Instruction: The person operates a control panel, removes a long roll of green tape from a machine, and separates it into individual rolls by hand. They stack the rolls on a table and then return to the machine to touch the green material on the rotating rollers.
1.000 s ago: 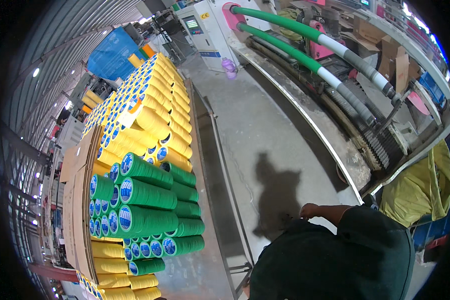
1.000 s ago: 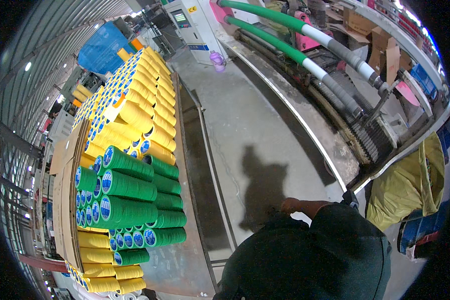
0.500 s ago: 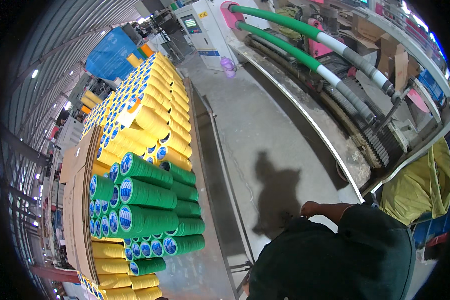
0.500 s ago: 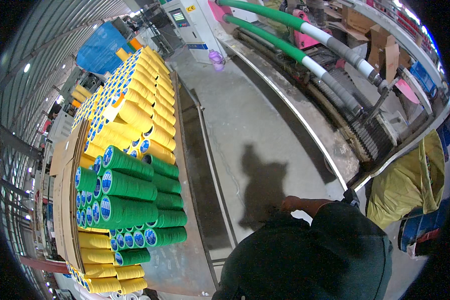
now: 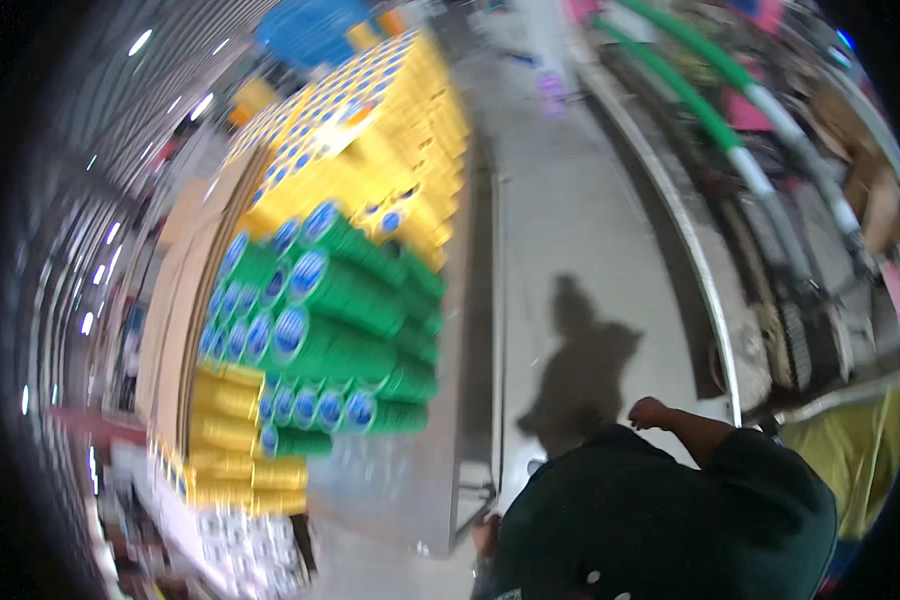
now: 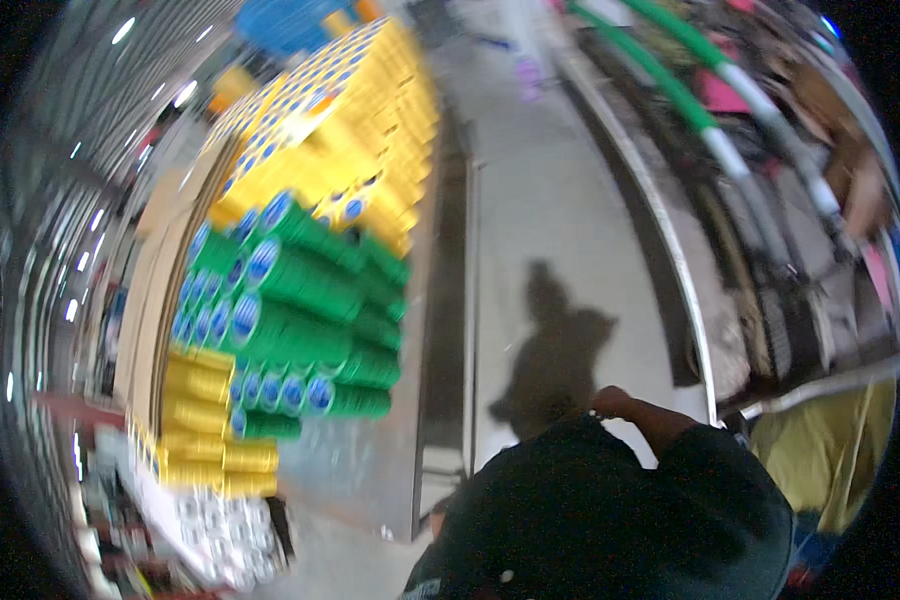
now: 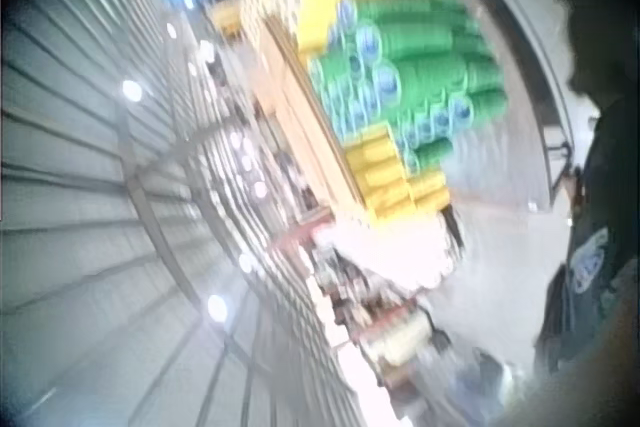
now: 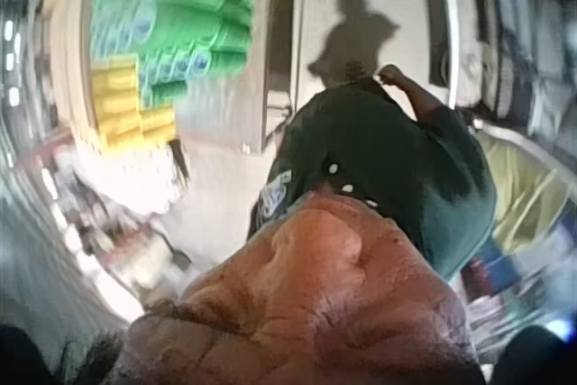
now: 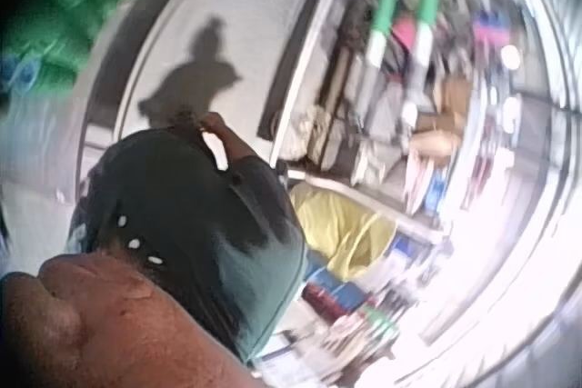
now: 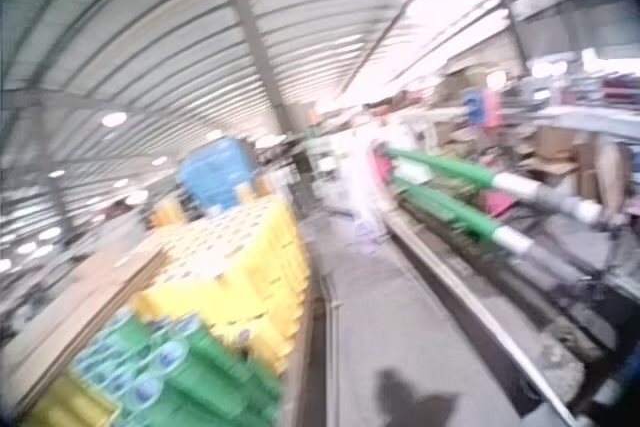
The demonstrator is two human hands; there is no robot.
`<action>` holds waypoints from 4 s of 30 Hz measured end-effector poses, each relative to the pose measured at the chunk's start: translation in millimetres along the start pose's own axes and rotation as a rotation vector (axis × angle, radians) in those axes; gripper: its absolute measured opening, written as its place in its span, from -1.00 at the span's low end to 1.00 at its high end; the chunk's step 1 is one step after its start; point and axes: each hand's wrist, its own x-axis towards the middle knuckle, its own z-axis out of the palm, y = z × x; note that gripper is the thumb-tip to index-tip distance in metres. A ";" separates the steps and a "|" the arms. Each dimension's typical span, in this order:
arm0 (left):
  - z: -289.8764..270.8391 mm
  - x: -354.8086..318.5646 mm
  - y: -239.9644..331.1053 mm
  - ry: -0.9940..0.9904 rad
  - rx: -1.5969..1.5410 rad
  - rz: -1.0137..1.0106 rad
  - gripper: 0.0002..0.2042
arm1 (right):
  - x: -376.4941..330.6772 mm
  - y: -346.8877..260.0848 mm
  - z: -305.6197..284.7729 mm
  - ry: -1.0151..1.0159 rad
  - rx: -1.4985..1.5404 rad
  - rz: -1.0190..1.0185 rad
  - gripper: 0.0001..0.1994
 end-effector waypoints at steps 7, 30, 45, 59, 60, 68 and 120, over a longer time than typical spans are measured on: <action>23.6 -41.4 34.4 0.045 -0.336 0.157 -0.47 | -16.2 -5.9 -10.7 0.049 0.997 0.372 -0.84; 24.6 -36.7 -9.2 0.049 -0.227 0.065 -0.56 | -8.5 -39.7 -43.6 0.036 0.973 0.391 -0.76; 26.3 -60.4 35.4 0.118 -0.113 0.002 -0.53 | -9.6 -3.4 -19.1 0.029 0.960 0.052 -0.77; -6.6 42.7 -65.7 0.003 0.765 0.766 -0.78 | 17.2 14.2 6.2 0.119 -0.101 -0.192 -0.85; -5.7 41.4 -55.6 0.003 0.793 0.742 -0.80 | 14.1 15.2 7.0 0.113 -0.147 -0.173 -0.84; 29.7 20.2 69.8 -0.044 0.596 0.700 -0.82 | 10.3 78.5 27.4 0.274 -0.353 -0.347 -0.81; 372.2 260.5 618.5 -0.500 0.539 0.370 -0.90 | -87.9 164.6 -603.8 1.534 -0.113 0.715 -0.04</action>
